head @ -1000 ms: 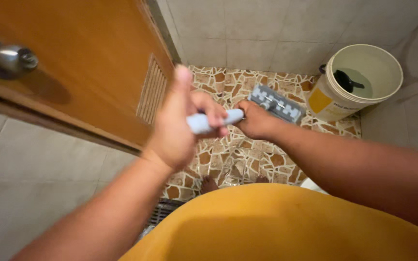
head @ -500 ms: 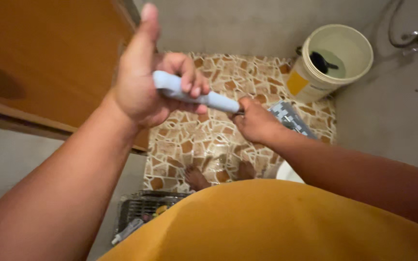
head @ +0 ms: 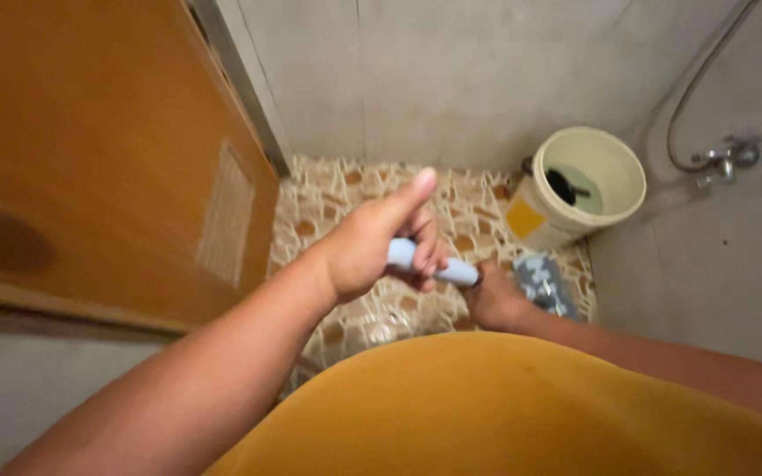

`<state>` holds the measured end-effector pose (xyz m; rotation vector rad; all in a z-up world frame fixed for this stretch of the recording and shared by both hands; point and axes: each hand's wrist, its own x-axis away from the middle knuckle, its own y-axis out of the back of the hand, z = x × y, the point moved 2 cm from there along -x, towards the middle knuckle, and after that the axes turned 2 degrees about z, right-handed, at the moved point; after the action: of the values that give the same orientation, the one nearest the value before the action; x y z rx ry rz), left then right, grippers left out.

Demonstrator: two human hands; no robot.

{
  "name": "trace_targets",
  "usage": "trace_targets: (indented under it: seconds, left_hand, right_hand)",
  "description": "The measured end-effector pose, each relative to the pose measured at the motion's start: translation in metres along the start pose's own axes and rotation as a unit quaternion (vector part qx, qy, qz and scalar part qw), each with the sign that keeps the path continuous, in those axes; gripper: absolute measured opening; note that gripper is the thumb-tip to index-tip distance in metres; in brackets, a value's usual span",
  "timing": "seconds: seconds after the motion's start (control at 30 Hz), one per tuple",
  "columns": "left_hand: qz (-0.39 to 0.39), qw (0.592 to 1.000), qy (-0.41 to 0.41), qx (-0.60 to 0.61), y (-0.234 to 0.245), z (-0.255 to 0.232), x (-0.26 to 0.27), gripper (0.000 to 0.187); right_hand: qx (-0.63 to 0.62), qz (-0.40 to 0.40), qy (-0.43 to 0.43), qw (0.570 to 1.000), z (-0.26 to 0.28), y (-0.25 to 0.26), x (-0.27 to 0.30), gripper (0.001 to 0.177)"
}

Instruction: The person attaches a mop head to a pole by hand, then dips a small container into a bucket of water and pours it onto the floor before continuing to assemble and test the mop components.

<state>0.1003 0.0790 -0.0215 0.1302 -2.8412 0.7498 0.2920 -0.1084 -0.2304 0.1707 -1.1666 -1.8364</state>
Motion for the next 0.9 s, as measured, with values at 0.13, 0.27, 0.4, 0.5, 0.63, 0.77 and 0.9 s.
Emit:
trace_targets:
  seconds: [0.13,0.27,0.4,0.5,0.63,0.77,0.9]
  left_hand:
    - [-0.104,0.994,-0.017,0.038,0.052,-0.051,0.038,0.082]
    - [-0.274,0.947,-0.169,0.009,0.066,-0.073,0.036,0.039]
    - [-0.304,0.943,-0.103,-0.083,0.069,-0.077,0.001,0.029]
    - [-0.118,0.982,-0.112,-0.099,0.076,-0.087,-0.032,0.018]
    - [-0.026,0.986,-0.088,-0.142,0.087,-0.087,-0.075,0.017]
    - [0.034,0.966,-0.087,-0.239,0.098,-0.083,-0.118,0.017]
    - [0.178,0.962,-0.115,-0.17,0.11,-0.1,-0.175,0.009]
  right_hand:
    - [-0.01,0.038,-0.051,0.998,0.092,-0.013,-0.024,0.041]
    - [0.02,0.022,-0.097,0.995,0.17,0.016,-0.036,0.052]
    - [-0.03,-0.001,-0.148,0.988,0.181,0.034,-0.025,0.047]
    - [-0.064,-0.045,-0.193,0.978,0.154,0.039,-0.036,0.045]
    - [-0.042,-0.082,-0.183,0.979,0.082,0.035,-0.079,0.04]
    - [-0.064,-0.176,-0.138,0.973,0.009,0.026,-0.121,0.04]
    - [-0.088,-0.197,-0.149,0.965,-0.006,0.048,-0.145,0.035]
